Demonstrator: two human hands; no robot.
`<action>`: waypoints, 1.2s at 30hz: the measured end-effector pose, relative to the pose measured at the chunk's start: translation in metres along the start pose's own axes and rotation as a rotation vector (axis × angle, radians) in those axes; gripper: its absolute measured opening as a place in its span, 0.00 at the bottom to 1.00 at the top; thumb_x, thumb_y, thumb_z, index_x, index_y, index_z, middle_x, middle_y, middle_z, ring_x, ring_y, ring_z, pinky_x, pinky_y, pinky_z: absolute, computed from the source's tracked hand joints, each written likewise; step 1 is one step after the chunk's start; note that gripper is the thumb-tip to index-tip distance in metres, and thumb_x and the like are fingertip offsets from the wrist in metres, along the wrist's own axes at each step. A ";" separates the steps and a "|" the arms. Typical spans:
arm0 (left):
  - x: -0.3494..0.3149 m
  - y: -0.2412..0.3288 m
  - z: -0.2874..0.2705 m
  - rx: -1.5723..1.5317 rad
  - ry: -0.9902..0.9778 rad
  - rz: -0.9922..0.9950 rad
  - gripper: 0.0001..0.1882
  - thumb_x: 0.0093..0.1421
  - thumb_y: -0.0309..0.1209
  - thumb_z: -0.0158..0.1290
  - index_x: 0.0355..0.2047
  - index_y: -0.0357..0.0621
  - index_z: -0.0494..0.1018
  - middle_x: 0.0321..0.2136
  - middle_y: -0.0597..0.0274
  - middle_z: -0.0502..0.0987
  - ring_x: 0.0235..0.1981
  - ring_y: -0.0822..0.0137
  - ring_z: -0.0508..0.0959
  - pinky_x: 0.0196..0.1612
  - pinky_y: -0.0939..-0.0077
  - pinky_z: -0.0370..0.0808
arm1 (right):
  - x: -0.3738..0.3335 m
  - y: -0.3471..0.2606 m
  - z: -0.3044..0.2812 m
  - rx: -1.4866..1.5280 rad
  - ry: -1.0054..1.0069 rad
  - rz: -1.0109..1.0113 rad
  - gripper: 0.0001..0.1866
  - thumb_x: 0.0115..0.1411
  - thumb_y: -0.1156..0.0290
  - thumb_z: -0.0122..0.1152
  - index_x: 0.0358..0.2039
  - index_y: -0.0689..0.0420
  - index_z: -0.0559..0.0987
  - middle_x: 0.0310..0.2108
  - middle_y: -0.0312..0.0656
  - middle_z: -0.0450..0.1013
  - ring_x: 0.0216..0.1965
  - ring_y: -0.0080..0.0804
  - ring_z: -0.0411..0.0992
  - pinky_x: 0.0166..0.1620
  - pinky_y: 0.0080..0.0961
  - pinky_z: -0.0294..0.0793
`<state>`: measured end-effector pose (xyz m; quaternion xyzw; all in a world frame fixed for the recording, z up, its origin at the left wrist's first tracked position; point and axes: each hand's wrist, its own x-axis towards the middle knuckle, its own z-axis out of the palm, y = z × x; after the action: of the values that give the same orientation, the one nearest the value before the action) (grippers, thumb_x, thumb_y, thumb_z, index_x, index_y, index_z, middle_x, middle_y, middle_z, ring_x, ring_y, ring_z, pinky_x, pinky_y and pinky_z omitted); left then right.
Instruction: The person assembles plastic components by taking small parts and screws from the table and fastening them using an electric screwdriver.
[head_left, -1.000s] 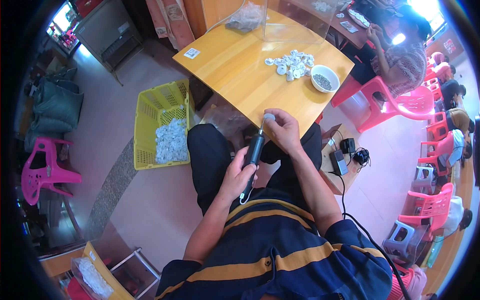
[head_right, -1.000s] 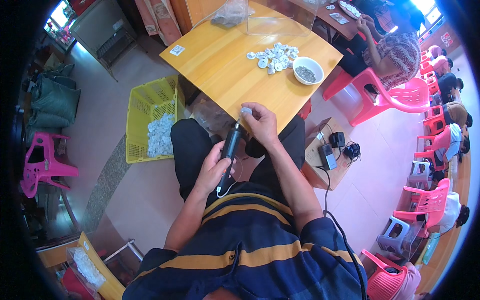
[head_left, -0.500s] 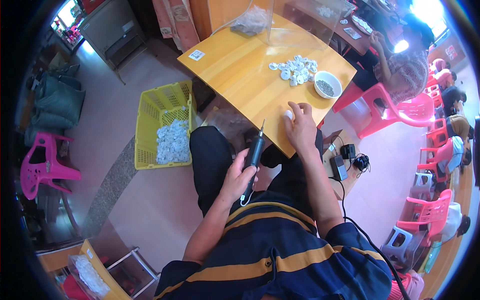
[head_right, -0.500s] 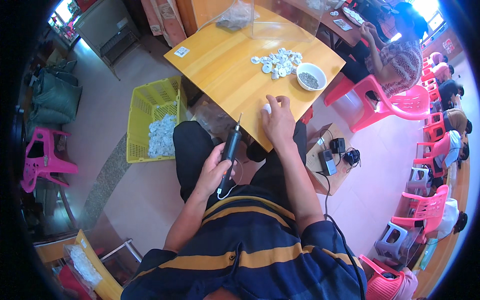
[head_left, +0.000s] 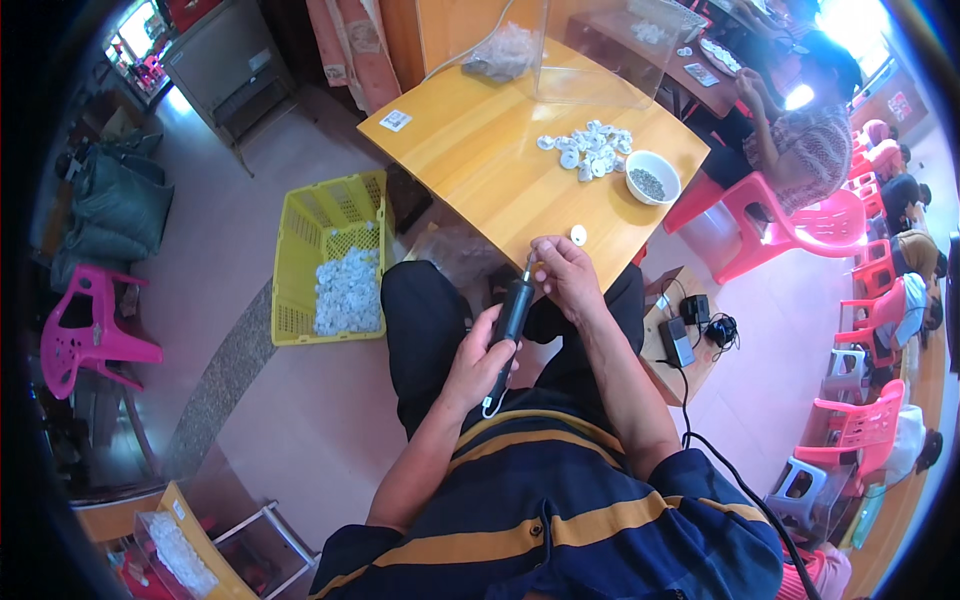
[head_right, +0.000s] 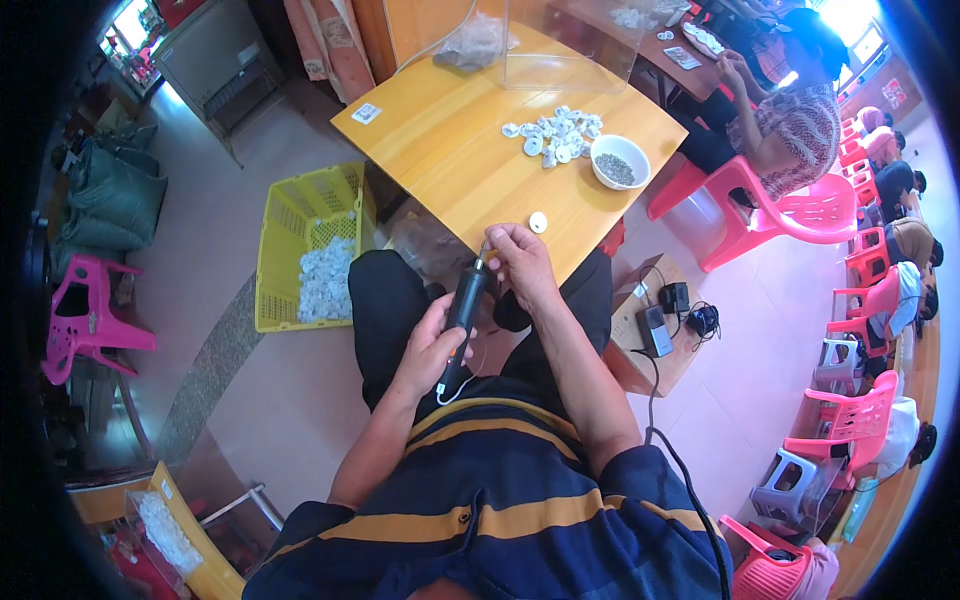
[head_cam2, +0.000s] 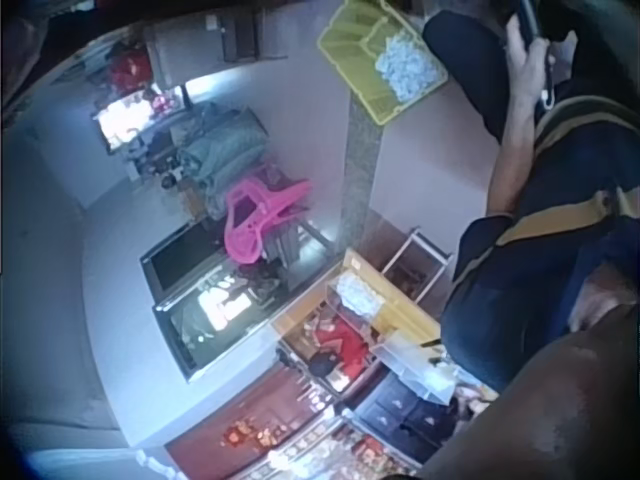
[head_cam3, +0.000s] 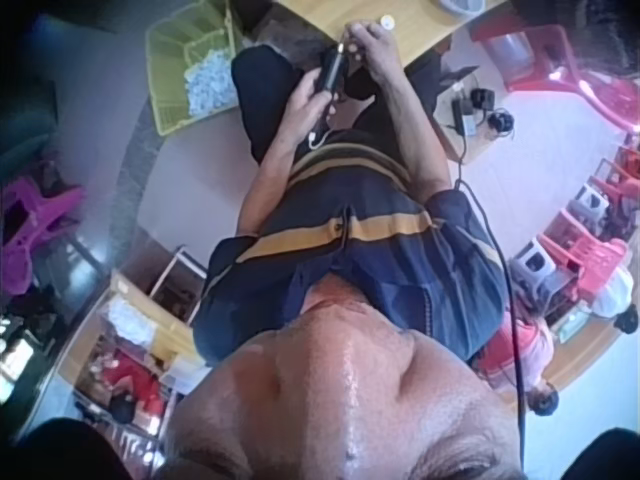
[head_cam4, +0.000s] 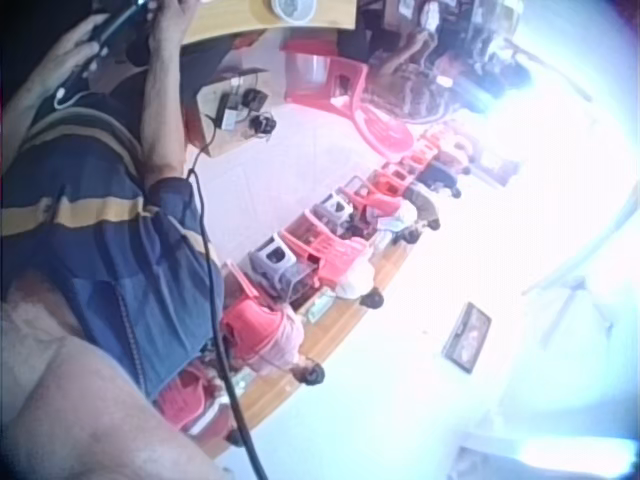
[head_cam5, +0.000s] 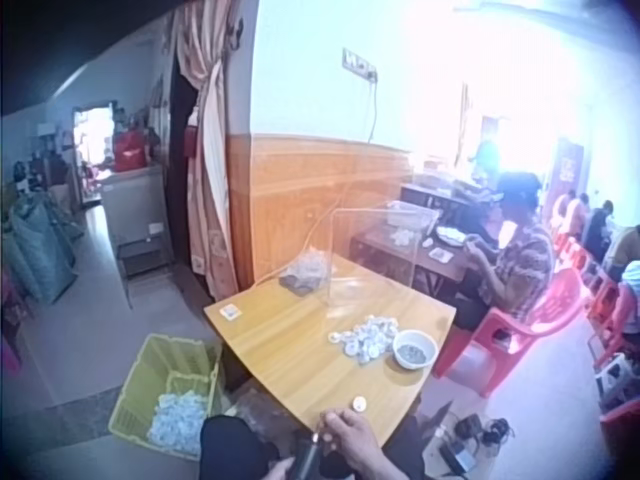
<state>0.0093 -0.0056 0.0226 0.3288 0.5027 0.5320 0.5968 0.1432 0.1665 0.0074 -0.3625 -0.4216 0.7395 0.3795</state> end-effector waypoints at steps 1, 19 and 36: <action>0.000 0.000 0.000 0.007 0.000 0.007 0.28 0.65 0.27 0.48 0.65 0.43 0.61 0.36 0.62 0.75 0.28 0.75 0.77 0.30 0.78 0.76 | 0.000 0.000 0.001 0.025 -0.007 0.009 0.10 0.71 0.63 0.58 0.43 0.57 0.78 0.32 0.32 0.75 0.24 0.15 0.68 0.23 0.10 0.64; 0.000 0.008 -0.007 0.169 -0.054 0.092 0.27 0.62 0.24 0.49 0.63 0.42 0.64 0.36 0.63 0.77 0.29 0.74 0.77 0.36 0.77 0.76 | 0.013 -0.054 -0.030 -0.499 -0.339 0.045 0.09 0.72 0.63 0.57 0.37 0.55 0.78 0.30 0.28 0.75 0.28 0.13 0.70 0.31 0.14 0.69; -0.002 0.007 -0.005 0.170 -0.076 0.100 0.28 0.62 0.24 0.49 0.63 0.41 0.64 0.35 0.63 0.77 0.29 0.74 0.77 0.37 0.77 0.76 | 0.014 -0.059 -0.032 -0.480 -0.355 0.125 0.09 0.72 0.64 0.57 0.37 0.55 0.78 0.30 0.29 0.76 0.27 0.14 0.71 0.30 0.14 0.71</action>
<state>0.0027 -0.0070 0.0279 0.4227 0.5062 0.5037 0.5580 0.1798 0.2107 0.0447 -0.3320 -0.6211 0.6923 0.1571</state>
